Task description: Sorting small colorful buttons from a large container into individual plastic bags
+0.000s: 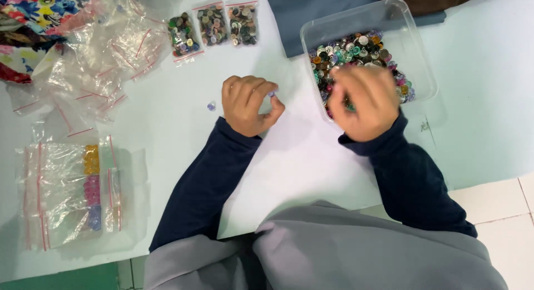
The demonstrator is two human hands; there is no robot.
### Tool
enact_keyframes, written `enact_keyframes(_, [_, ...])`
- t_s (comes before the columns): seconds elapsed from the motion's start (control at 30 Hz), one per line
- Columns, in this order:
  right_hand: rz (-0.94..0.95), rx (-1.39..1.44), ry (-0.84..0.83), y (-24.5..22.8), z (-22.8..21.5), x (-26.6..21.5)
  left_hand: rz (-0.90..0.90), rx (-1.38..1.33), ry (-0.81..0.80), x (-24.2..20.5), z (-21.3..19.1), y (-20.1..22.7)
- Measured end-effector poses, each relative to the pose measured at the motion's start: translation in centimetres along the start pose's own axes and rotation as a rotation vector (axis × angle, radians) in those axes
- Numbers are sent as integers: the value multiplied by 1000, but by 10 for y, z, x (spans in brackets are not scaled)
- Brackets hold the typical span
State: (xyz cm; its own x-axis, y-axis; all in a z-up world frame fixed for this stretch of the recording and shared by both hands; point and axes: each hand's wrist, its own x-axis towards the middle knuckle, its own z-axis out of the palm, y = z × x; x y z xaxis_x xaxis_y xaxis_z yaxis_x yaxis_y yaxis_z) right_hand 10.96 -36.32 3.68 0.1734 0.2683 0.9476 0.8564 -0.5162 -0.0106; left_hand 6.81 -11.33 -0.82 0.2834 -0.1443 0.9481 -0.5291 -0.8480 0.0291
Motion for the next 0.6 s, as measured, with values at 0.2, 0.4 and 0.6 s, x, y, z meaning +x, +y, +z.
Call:
enact_keyframes(0.2, [32,364,-99,-102,38,-17,-54,117,-351,-26,-40,-12])
enact_keyframes(0.4, [84,263,-358,-81,56,-9,-106,207,-465,-37,-34,-2])
enact_keyframes(0.6, [141,72,-542,-71,75,-38,-303,49,-548,-45,-30,-1])
